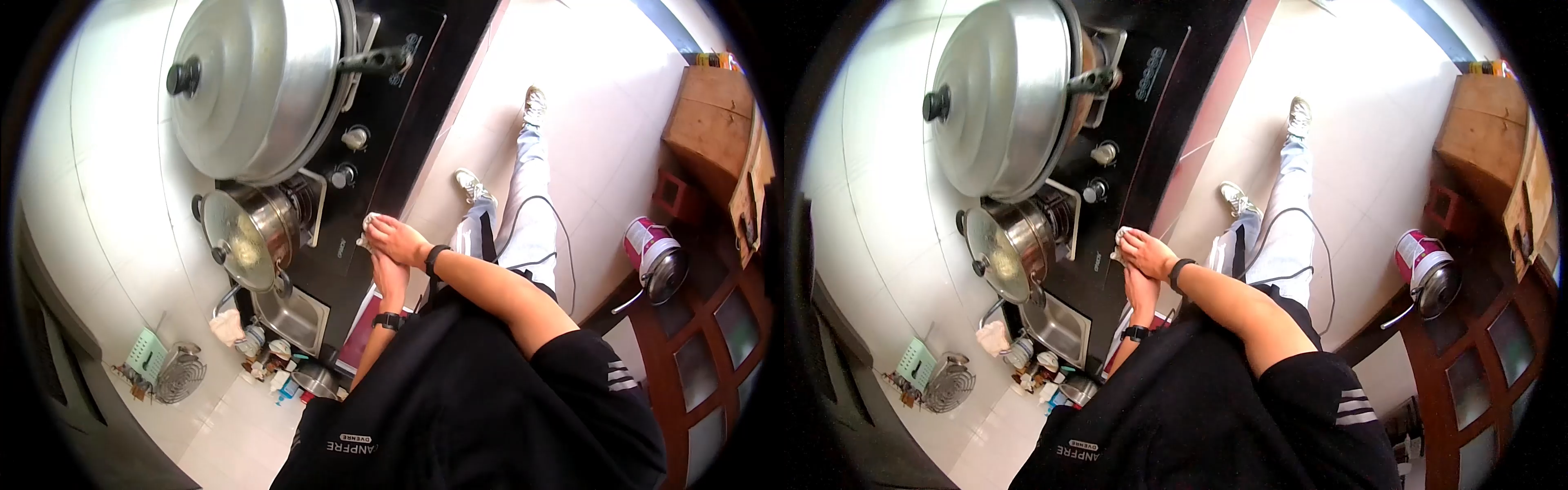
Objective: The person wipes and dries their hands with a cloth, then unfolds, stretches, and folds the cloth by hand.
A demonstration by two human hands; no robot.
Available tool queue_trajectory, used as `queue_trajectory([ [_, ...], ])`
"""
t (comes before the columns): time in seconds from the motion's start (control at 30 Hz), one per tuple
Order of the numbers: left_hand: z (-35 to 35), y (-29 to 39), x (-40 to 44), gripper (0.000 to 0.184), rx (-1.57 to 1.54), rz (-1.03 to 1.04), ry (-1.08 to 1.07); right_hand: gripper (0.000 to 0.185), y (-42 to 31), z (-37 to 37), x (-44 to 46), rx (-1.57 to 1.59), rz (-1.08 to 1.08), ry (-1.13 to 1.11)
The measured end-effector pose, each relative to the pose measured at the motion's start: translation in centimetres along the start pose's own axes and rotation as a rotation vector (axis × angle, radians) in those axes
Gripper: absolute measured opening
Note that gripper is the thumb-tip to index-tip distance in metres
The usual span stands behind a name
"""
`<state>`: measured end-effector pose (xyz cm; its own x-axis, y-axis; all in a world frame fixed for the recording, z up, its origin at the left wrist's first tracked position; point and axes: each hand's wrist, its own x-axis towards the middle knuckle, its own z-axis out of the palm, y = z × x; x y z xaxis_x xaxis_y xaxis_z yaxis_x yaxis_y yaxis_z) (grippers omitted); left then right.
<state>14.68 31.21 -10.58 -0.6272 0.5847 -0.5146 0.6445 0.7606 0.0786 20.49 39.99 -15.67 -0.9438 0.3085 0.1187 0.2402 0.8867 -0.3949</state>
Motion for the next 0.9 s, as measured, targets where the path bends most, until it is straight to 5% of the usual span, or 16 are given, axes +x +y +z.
queue_trajectory([
  [0.2,-1.0,5.6,2.1,0.064,0.077,0.066,0.003,0.041,5.6,-3.3,-0.6,0.121,0.068,-0.027],
  [0.5,-3.0,27.9,10.6,0.051,0.099,0.254,0.044,0.049,26.9,-10.0,-3.8,0.031,0.25,0.199],
  [0.83,-4.7,46.9,18.2,0.093,0.117,0.428,0.021,0.048,44.4,-18.2,-6.1,-0.068,0.472,0.293],
  [0.9,-4.6,49.2,18.9,0.083,0.114,0.432,0.078,0.049,46.1,-19.1,-6.6,-0.041,0.496,0.276],
])
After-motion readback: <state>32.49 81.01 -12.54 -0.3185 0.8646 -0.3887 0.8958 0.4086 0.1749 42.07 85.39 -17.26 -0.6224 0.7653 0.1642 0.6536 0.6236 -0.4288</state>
